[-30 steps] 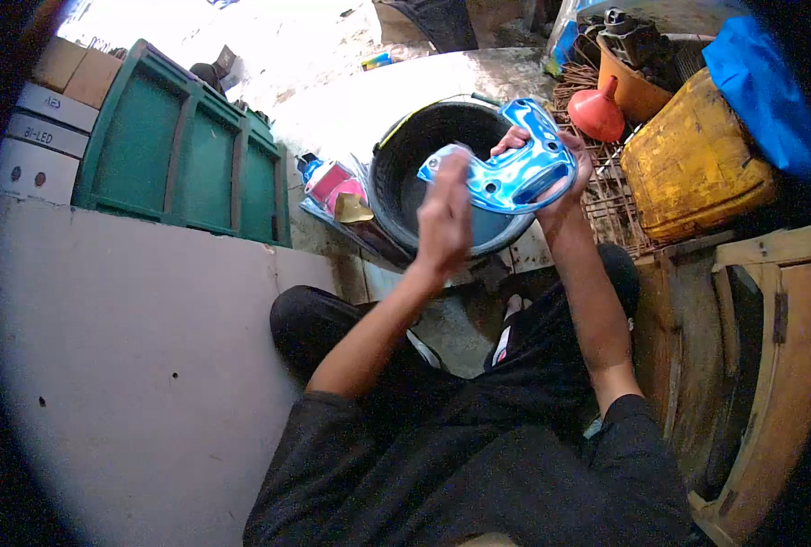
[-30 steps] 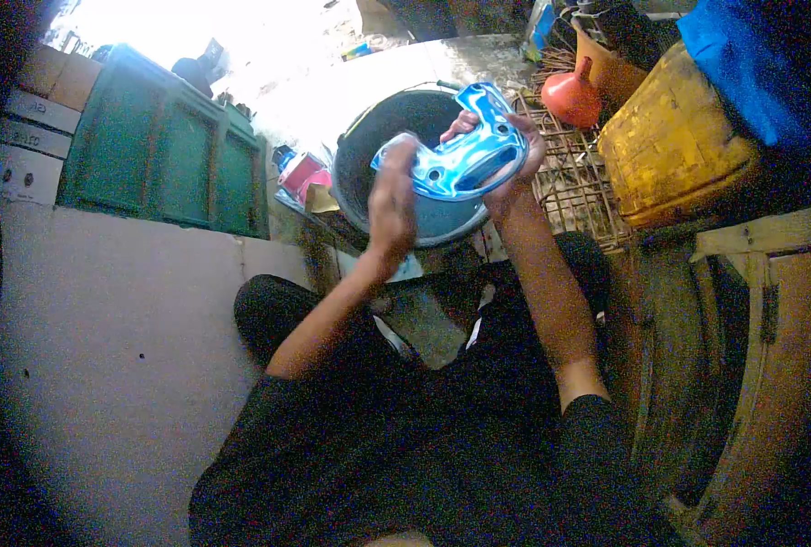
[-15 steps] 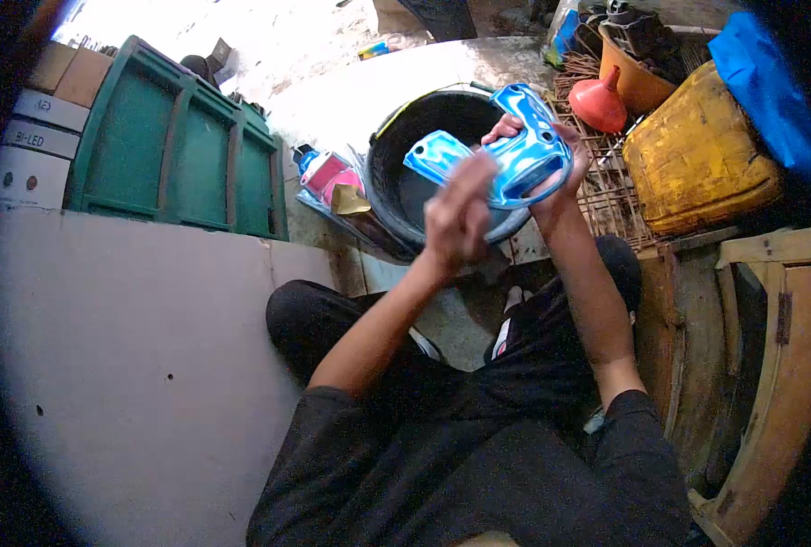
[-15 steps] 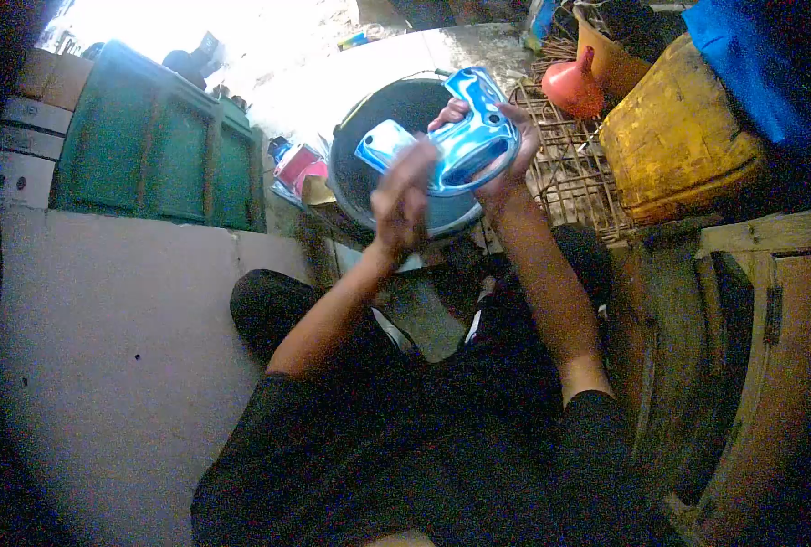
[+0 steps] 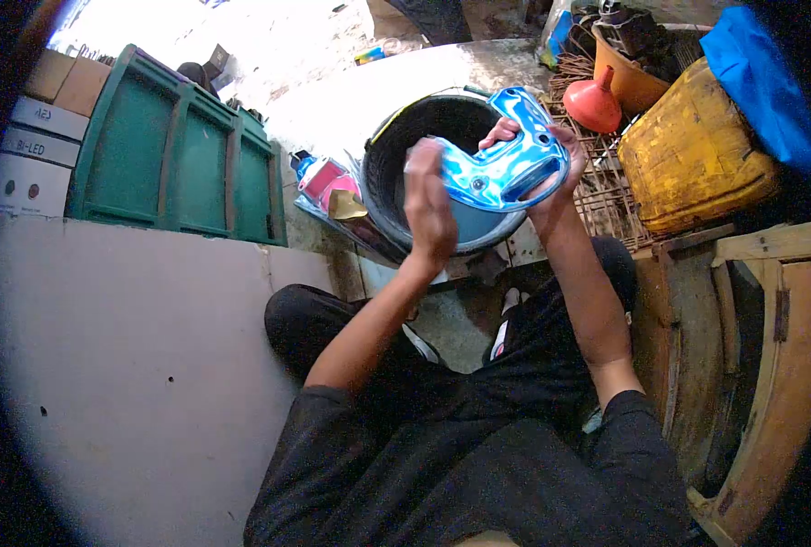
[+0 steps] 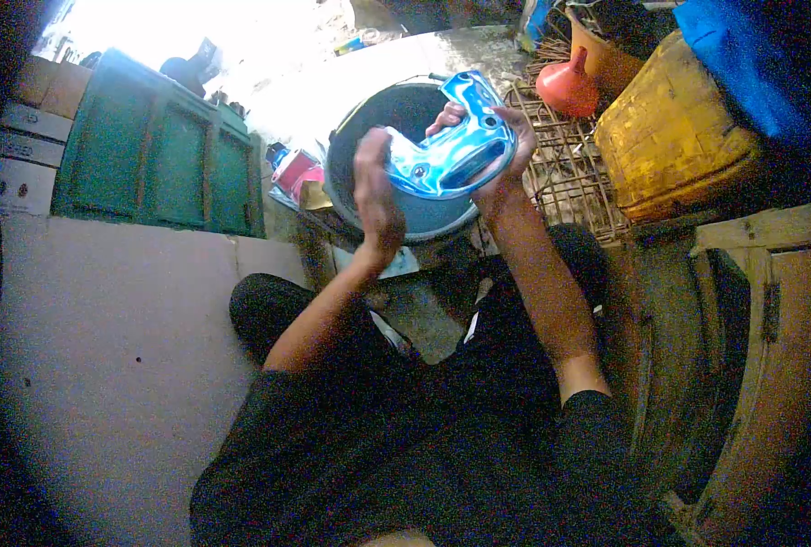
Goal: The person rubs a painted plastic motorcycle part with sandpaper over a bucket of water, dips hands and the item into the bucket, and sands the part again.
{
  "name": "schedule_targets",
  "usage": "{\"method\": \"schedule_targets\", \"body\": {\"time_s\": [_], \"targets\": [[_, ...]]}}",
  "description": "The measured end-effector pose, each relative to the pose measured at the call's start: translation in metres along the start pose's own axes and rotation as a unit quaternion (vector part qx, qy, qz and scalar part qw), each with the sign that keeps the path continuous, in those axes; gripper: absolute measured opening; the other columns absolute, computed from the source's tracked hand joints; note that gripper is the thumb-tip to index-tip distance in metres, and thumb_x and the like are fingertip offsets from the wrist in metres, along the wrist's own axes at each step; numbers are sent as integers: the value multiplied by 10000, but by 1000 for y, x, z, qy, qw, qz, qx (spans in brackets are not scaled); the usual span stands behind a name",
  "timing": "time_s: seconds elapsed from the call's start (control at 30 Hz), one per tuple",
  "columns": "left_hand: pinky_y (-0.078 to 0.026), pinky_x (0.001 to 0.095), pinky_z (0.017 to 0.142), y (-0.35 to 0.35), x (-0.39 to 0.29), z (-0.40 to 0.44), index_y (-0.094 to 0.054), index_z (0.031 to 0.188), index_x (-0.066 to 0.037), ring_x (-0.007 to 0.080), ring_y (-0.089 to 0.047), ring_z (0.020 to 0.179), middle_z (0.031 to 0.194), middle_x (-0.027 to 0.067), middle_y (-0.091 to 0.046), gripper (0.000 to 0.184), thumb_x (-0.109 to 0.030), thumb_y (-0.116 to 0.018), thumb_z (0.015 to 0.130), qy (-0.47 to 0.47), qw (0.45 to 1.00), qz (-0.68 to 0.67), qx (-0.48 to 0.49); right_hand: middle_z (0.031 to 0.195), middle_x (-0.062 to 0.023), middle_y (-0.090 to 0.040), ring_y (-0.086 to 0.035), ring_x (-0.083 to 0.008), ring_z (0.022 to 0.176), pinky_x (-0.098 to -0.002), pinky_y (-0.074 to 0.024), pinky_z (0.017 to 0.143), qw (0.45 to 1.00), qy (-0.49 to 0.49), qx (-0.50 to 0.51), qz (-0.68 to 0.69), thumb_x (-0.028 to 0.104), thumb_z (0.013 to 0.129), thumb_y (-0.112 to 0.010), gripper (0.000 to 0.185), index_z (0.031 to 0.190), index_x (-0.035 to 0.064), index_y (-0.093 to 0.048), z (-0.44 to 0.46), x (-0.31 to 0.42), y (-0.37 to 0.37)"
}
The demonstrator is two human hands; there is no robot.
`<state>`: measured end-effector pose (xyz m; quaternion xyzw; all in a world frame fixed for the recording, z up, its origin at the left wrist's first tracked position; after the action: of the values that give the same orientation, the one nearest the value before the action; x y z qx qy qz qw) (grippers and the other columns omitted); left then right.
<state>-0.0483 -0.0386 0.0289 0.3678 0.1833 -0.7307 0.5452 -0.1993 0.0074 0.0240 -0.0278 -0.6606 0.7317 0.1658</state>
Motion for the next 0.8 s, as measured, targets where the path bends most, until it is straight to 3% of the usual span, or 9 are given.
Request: {"method": "schedule_targets", "body": {"time_s": [0.07, 0.13, 0.23, 0.27, 0.4, 0.47, 0.6, 0.67, 0.8], "targets": [[-395, 471, 1078, -24, -53, -17, -574, 1281, 6, 414, -538, 1254, 1344, 255, -541, 421, -286, -440, 1009, -113, 980, -28, 164, 913, -129, -528, -550, -305, 928, -467, -424, 1001, 1000, 4, 11, 6, 376, 806, -546, 469, 1008, -41, -475, 2, 1, 0], [-387, 469, 1088, -23, -65, -18, -570, 1289, 1, 420, -543, 1241, 1351, 247, -541, 413, -275, -438, 1012, -136, 974, -52, 174, 905, -131, -534, -554, -302, 924, -452, -428, 996, 1000, -6, 7, 15, 370, 803, -546, 463, 1002, -43, -477, 1, -6, -9], [-384, 452, 1089, -2, -3, 7, -540, 1279, 59, 400, -521, 1250, 1299, 251, -560, 371, -160, -362, 1038, 12, 997, 71, 6, 919, -120, -499, -539, -279, 927, -469, -420, 1006, 999, 41, -16, -18, 382, 784, -584, 508, 1019, -49, -453, 1, 3, -2], [-383, 450, 1081, 5, 11, 7, -532, 1270, 71, 399, -525, 1237, 1268, 250, -571, 363, -124, -326, 1043, 113, 992, -14, -51, 919, -120, -499, -539, -279, 927, -469, -420, 1006, 999, 42, -14, -18, 382, 784, -584, 508, 1019, -49, -453, 1, 5, -1], [-345, 467, 1120, -29, -59, -19, -551, 1325, 11, 377, -486, 1307, 1388, 219, -523, 461, -295, -353, 1043, -100, 976, -41, 187, 922, -125, -503, -535, -302, 931, -473, -404, 1029, 998, 5, 9, 56, 364, 791, -586, 490, 1023, -46, -452, 6, -2, 5], [-389, 470, 1086, -28, -58, -15, -600, 1254, 22, 402, -533, 1266, 1315, 253, -572, 384, -212, -419, 1009, -117, 975, -65, 179, 924, -125, -501, -537, -310, 933, -469, -396, 1040, 1000, -10, 16, 25, 356, 798, -584, 481, 1025, -46, -451, 5, -5, 0], [-353, 424, 1115, 6, 20, 12, -579, 1262, 48, 371, -513, 1270, 1319, 252, -557, 420, -189, -302, 1054, 132, 988, 67, -37, 932, -121, -498, -540, -282, 934, -463, -408, 1031, 1000, 11, -1, 4, 344, 802, -580, 468, 1026, -47, -452, 3, -3, 3], [-320, 426, 1138, 0, -3, 6, -559, 1292, 49, 370, -494, 1298, 1331, 251, -553, 414, -172, -310, 1045, 49, 998, 37, 14, 933, -121, -499, -538, -275, 931, -467, -407, 1031, 999, -8, 14, 36, 335, 800, -582, 457, 1022, -43, -452, 4, -6, 6], [-396, 440, 1087, -30, -76, -7, -579, 1305, -9, 362, -550, 1261, 1370, 234, -551, 402, -207, -485, 968, -118, 956, -53, 261, 932, -122, -511, -546, -279, 939, -447, -431, 1002, 999, 3, 18, 33, 340, 820, -542, 437, 1027, -37, -466, 4, -9, -6]]}}
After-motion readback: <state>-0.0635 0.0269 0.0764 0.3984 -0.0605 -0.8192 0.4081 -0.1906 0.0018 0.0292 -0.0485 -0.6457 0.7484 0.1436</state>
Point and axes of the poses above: each hand's wrist, its own z-axis towards the middle knuckle, its own y-axis out of the back of the hand, x = y × z, the point moved 10 cm from there along z, towards the middle knuckle
